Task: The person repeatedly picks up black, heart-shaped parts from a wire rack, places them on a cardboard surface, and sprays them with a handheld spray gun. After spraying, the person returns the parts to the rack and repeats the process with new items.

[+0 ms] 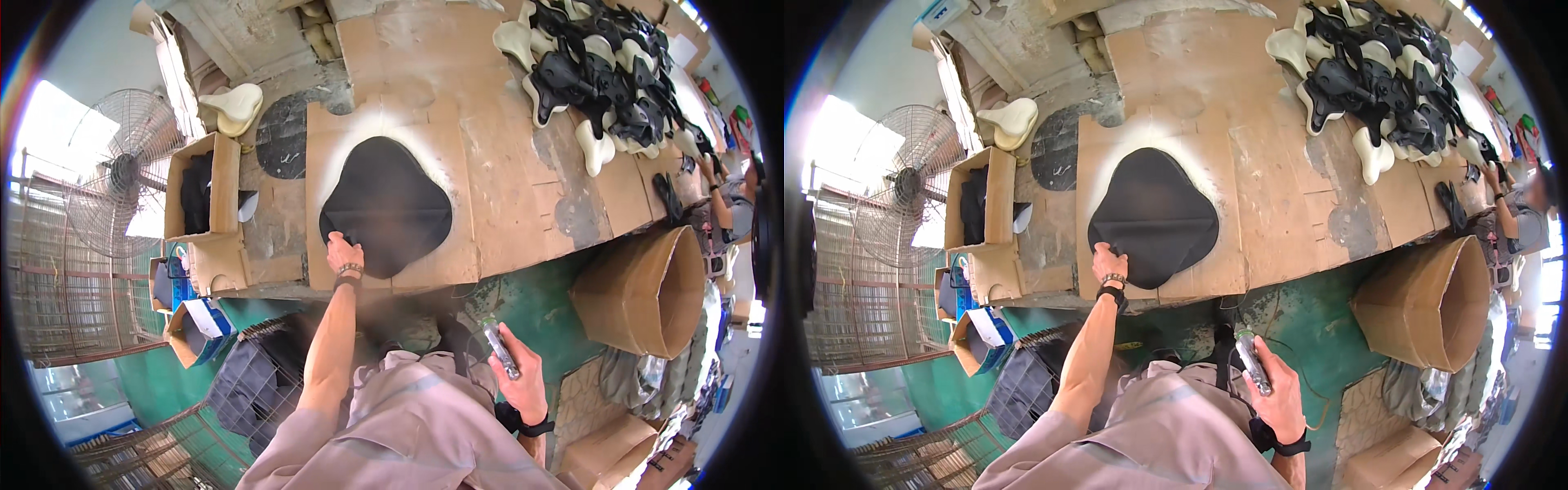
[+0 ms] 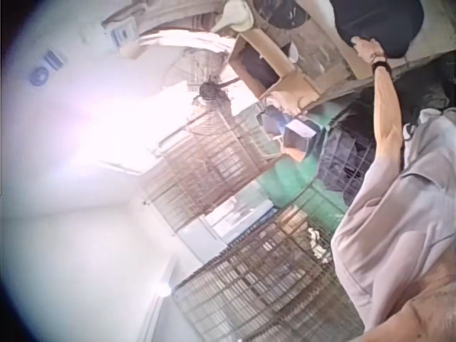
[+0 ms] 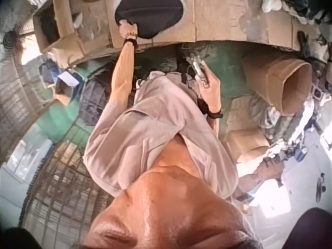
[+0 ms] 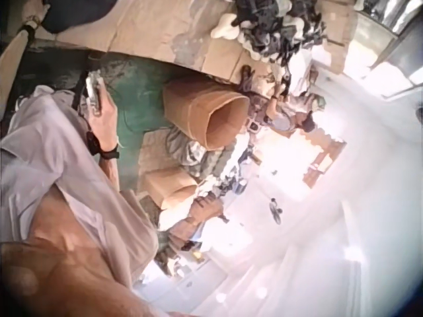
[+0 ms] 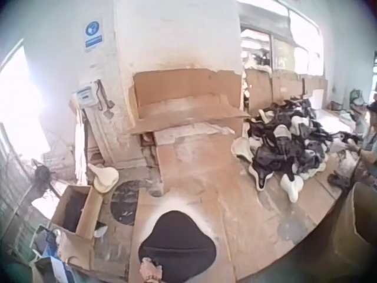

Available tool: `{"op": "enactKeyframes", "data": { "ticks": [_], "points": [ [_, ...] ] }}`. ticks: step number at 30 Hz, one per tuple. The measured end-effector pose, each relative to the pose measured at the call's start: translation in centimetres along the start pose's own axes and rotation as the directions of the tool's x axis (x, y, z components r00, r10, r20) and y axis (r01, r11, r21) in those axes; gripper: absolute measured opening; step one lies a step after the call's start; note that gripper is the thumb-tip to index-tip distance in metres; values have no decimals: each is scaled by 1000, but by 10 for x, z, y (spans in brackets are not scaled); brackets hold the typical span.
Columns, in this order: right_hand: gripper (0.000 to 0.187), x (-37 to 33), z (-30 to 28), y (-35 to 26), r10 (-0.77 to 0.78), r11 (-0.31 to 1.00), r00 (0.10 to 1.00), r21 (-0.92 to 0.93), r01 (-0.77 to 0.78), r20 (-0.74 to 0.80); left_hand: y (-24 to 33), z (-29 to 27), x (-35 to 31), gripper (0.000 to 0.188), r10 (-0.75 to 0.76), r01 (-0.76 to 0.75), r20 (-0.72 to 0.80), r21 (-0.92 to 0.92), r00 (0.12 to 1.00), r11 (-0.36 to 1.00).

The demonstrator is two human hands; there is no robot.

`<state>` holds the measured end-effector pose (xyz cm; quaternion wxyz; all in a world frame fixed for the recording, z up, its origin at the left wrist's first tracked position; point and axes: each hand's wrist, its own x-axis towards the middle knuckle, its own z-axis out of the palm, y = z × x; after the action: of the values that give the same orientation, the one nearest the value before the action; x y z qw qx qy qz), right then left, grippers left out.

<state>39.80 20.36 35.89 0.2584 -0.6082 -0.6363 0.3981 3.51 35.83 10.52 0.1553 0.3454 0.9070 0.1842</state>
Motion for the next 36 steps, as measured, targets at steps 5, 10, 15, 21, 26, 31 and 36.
{"op": "enactKeyframes", "data": {
  "ticks": [5, 10, 15, 21, 26, 31, 36],
  "points": [
    [53, 17, -12, 7, -7, 1000, 1000, 2, 7, 30, -10, 10, 16, 51, -28, 22, -77, -75, 997, 997],
    [55, 30, -25, 18, 25, 1000, 999, -18, -25, 38, -1, -21, 41, 52, -23, 58, 138, -259, 990, 964],
    [56, 37, -32, 29, 99, 995, 995, -26, -98, 27, 14, -8, 63, 55, -84, 349, 395, -669, 915, 657],
    [57, 47, -33, 34, 61, 998, 995, -14, -60, 83, -19, 4, 161, 38, 101, 357, 375, -920, 921, 160],
    [57, 46, -35, 37, 55, 998, 998, -43, -54, 37, 77, -5, 106, 35, -117, 171, 152, -970, 982, 174],
    [55, 43, -44, 22, 76, 997, 997, -12, -76, 6, 57, 8, -13, 72, 554, -554, 12, 32, 833, 832],
    [56, 31, -66, -13, -42, 998, 999, 54, 41, 13, 22, 36, -44, 84, 549, -591, 221, 247, 806, 768]
  ]
}}
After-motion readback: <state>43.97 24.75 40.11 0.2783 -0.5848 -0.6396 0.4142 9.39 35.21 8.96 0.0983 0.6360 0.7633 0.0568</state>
